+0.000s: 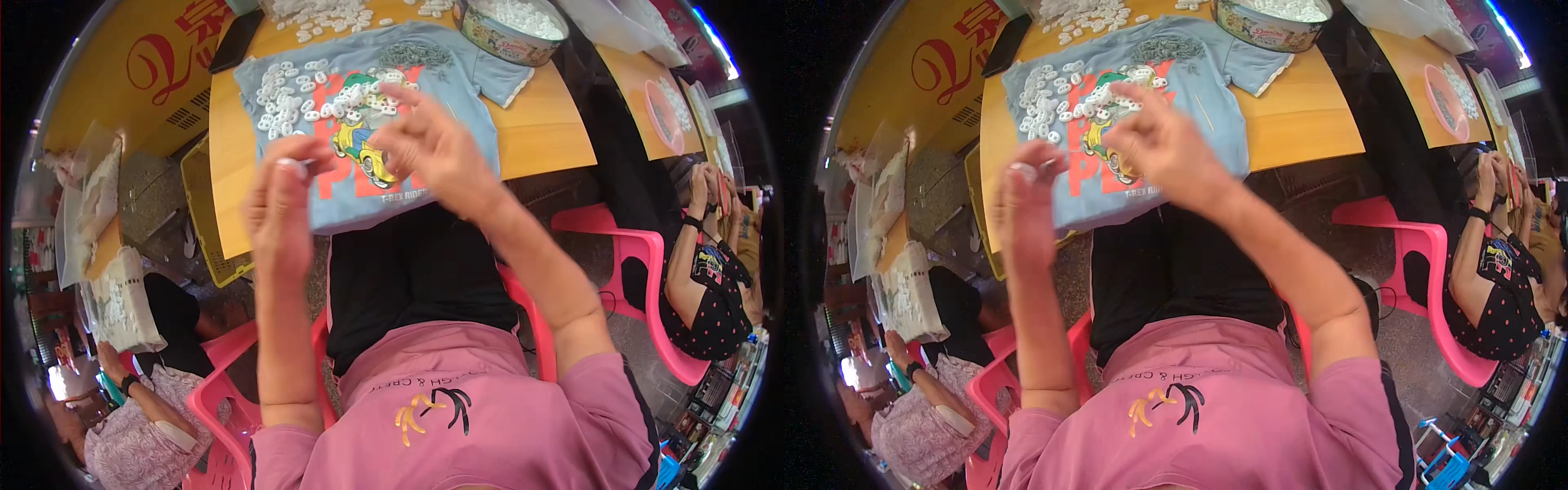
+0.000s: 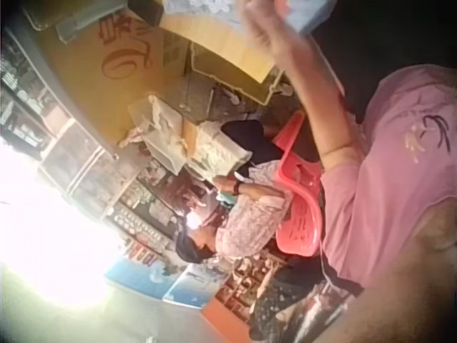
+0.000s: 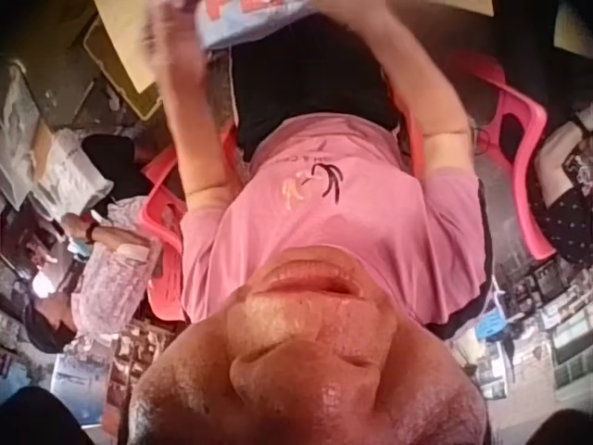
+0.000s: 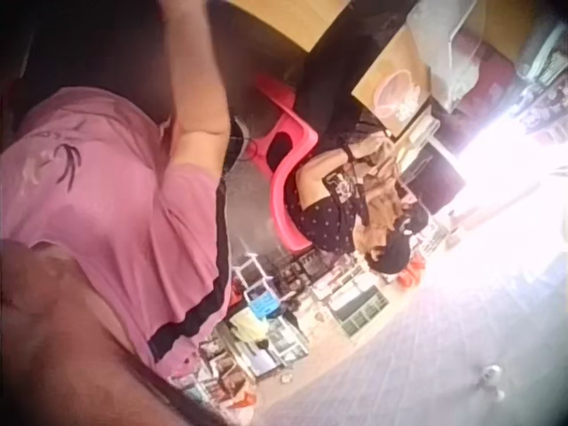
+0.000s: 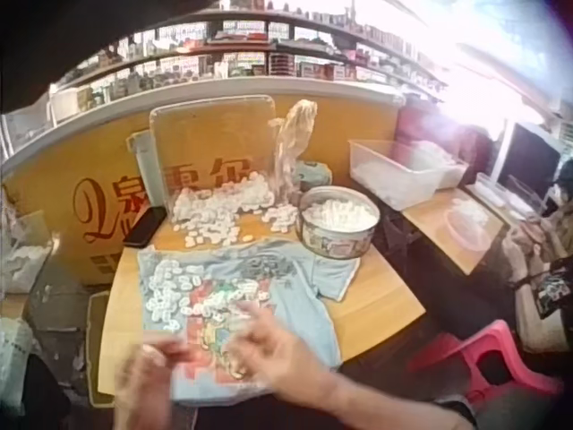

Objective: Inspecting and cleaning small white plastic garment components using a needle.

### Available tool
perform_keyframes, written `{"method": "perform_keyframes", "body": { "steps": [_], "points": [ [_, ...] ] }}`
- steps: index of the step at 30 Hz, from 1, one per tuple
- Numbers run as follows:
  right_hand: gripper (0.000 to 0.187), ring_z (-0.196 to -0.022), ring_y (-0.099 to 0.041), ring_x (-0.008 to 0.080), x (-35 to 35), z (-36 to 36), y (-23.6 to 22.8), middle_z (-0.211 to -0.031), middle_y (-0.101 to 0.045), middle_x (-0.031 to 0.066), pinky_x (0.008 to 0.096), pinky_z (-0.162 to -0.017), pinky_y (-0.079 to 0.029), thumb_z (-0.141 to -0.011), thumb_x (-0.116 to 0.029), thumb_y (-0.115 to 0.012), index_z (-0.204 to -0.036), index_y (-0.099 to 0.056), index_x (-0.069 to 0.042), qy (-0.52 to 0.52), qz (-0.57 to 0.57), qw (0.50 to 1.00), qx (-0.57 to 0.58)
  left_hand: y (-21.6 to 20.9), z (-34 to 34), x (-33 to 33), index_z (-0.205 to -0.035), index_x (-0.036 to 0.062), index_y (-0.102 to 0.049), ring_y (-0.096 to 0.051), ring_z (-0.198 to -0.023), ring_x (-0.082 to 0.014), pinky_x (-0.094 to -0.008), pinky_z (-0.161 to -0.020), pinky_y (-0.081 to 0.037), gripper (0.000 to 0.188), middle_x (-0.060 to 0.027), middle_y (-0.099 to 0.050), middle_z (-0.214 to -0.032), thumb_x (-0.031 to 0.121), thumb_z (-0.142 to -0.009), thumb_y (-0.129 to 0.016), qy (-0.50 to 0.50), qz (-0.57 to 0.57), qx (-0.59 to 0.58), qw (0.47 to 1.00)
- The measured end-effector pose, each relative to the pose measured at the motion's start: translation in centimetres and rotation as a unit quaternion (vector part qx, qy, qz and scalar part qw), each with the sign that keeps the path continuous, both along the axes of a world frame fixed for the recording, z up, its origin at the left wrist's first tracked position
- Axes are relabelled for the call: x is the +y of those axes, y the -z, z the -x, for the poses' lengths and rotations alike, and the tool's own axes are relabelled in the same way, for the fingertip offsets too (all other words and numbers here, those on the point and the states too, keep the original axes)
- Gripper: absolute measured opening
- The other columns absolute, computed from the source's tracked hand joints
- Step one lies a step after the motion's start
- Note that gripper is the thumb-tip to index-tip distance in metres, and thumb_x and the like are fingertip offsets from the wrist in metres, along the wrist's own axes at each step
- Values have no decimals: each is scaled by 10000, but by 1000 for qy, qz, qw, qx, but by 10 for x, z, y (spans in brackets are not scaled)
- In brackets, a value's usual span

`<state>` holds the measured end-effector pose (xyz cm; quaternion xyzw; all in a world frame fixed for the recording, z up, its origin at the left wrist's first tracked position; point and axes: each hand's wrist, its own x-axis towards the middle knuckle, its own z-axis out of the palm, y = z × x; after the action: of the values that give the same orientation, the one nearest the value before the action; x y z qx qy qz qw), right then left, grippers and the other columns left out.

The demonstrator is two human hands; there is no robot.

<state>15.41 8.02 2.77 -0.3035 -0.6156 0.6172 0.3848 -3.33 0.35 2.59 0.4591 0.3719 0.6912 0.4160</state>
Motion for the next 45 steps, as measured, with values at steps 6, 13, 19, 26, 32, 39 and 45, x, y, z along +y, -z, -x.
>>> {"method": "perform_keyframes", "body": {
  "steps": [6, 13, 19, 26, 32, 39, 45],
  "points": [
    [192, -769, -627, 163, 107, -52, 8, -946, -674, 71, 290, -697, -490, -864, -197, -679, -958, -703, -31, 174, -333, 879, -293, -8, 116, -13, -1179, -28, -598, -549, -776, -66, -205, -728, -451, 268, -5, -591, -853, 150, -983, -555, -194, 115, 182, 957],
    [253, -842, -631, 302, 119, -54, 8, -945, -665, 130, 394, -779, -483, -838, -262, -657, -938, -688, -31, 117, -350, 789, -492, 118, 285, -37, -1151, 14, -612, -597, -805, -100, -234, -736, -472, 280, -32, -647, -897, 224, -968, -590, -247, 285, 313, 872],
    [246, -881, -643, 312, 123, -53, 14, -927, -669, 145, 405, -797, -483, -832, -242, -654, -935, -674, -19, 116, -374, 781, -486, 174, 329, -44, -1361, -11, -457, -593, -1101, -235, -327, -905, -476, 532, -174, -595, -1250, 283, -946, -614, -264, 287, 385, 836],
    [236, -777, -637, 288, 132, -64, 11, -836, -648, 164, 370, -746, -498, -844, -203, -616, -943, -640, 10, 59, -355, 799, -481, 64, 218, -26, -1313, 0, -511, -566, -1065, -162, -293, -928, -443, 417, -103, -581, -1230, 217, -965, -592, -298, 218, 337, 866],
    [213, -718, -565, 95, 122, -68, 4, -821, -640, 29, 254, -666, -479, -891, -193, -633, -946, -647, 12, 77, -252, 899, -350, -2, 105, -8, -1263, 10, -554, -577, -934, -104, -241, -803, -478, 317, -65, -620, -1070, 103, -961, -572, -190, 100, 291, 932],
    [191, -705, -538, 42, 91, -48, 2, -868, -637, -9, 199, -644, -458, -923, -130, -614, -1047, -662, 7, 59, -203, 955, -206, 2, 10, 17, -1078, 5, -671, -596, -759, -79, -227, -675, -486, 180, -37, -652, -870, 51, -913, -616, -53, 90, 290, 951],
    [203, -704, -544, 52, 76, -53, 10, -870, -642, 3, 196, -649, -453, -914, -133, -639, -1064, -660, 4, 74, -106, 985, -111, -1, -25, 52, -1002, 17, -673, -616, -686, -210, -302, -633, -480, 144, -113, -658, -852, 21, -866, -624, -31, 48, 401, 914]
  ]
}}
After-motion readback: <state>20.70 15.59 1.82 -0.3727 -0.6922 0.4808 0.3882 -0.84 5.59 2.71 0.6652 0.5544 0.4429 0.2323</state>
